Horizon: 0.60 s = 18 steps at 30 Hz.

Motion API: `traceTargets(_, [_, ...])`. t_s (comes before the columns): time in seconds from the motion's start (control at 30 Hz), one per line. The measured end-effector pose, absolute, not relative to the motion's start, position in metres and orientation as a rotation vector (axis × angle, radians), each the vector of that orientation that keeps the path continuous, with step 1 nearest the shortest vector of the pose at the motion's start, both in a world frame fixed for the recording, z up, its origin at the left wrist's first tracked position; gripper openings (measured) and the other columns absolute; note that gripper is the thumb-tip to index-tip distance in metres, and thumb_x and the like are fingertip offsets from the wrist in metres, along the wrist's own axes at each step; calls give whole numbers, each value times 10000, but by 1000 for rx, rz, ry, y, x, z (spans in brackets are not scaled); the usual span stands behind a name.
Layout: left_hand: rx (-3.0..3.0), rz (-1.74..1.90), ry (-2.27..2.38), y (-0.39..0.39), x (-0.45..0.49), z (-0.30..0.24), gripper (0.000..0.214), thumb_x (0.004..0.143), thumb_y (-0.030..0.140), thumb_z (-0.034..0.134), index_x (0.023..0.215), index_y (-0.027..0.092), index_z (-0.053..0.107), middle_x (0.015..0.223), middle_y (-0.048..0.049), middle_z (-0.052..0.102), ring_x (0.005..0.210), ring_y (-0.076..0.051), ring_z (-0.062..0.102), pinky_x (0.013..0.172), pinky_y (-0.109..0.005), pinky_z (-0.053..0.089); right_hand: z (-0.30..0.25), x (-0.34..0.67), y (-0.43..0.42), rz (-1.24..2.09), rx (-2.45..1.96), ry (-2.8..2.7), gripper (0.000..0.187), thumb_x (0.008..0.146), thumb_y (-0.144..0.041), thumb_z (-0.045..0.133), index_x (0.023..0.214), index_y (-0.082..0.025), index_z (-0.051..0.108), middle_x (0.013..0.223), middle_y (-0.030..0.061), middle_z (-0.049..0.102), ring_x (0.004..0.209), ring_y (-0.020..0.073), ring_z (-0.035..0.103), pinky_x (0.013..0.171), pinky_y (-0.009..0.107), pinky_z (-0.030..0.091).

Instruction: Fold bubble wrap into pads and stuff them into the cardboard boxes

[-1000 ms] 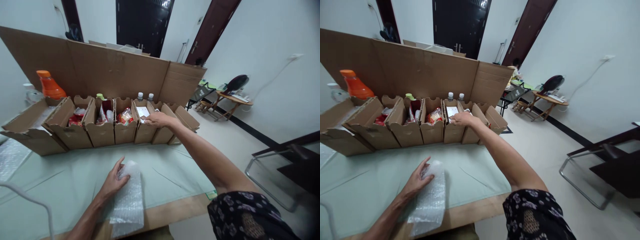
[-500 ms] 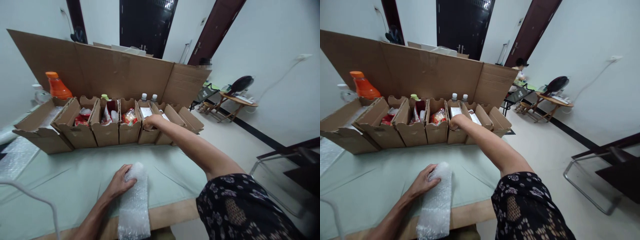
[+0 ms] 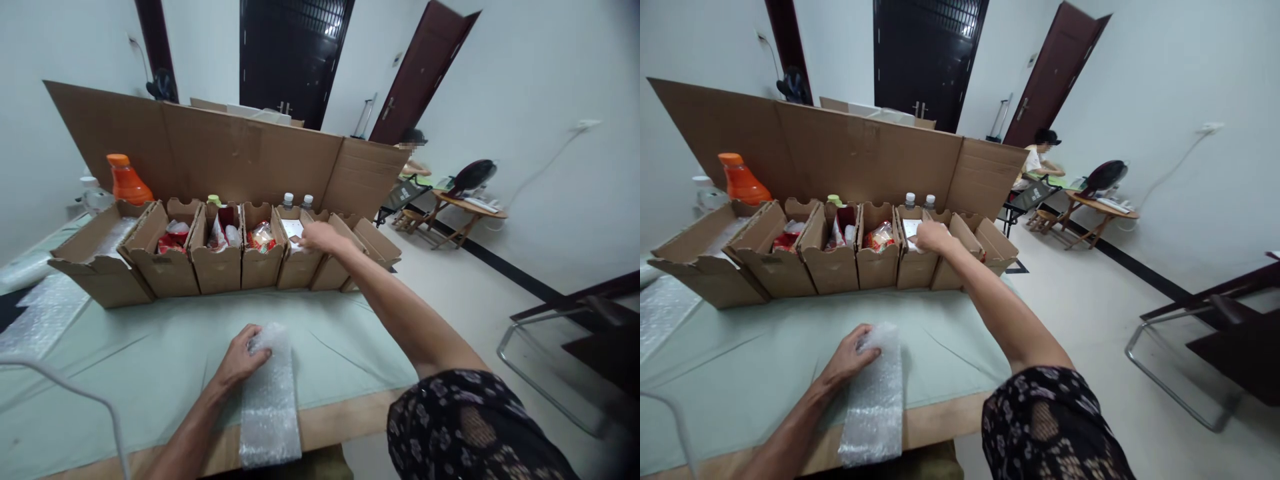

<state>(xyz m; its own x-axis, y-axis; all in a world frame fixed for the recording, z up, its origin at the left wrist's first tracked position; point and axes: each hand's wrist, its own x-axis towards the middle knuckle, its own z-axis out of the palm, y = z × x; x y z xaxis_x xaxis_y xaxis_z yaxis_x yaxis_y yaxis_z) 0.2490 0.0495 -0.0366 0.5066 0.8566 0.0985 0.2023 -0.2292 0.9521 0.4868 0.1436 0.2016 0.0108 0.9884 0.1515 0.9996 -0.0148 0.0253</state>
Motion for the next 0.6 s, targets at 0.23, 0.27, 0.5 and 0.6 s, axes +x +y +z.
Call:
traceTargets(0.23, [1783,1092,816,36,223,-14,273,749,374,666,941,181,684,1714,-125,117,1486,-386,345,1106,-470,414,192,491,19,-19,-1758,-1810,441,989,-395,483,704,-151,715,625,14,635,588,137,556,547,246,346])
traceTargets(0.27, [1819,1112,813,32,220,-10,252,752,355,671,936,184,687,1724,-105,74,1487,-386,345,1102,-464,420,172,482,8,193,-1697,-1858,431,980,-386,489,697,-149,712,632,5,639,573,127,543,542,239,346])
traceTargets(0.5, [1816,799,1028,44,201,-6,259,722,317,611,945,193,652,969,-80,733,828,-242,688,764,-340,548,122,450,43,599,-1604,-2115,237,920,-221,572,1031,-179,778,876,21,778,809,167,695,718,234,455])
traceTargets(0.6, [1729,865,1187,58,198,-21,423,708,373,619,1084,181,643,1026,-90,737,954,-282,698,851,-382,549,168,450,95,161,-1764,-2255,291,976,-224,509,1125,-207,758,1110,62,777,1021,214,700,837,272,455])
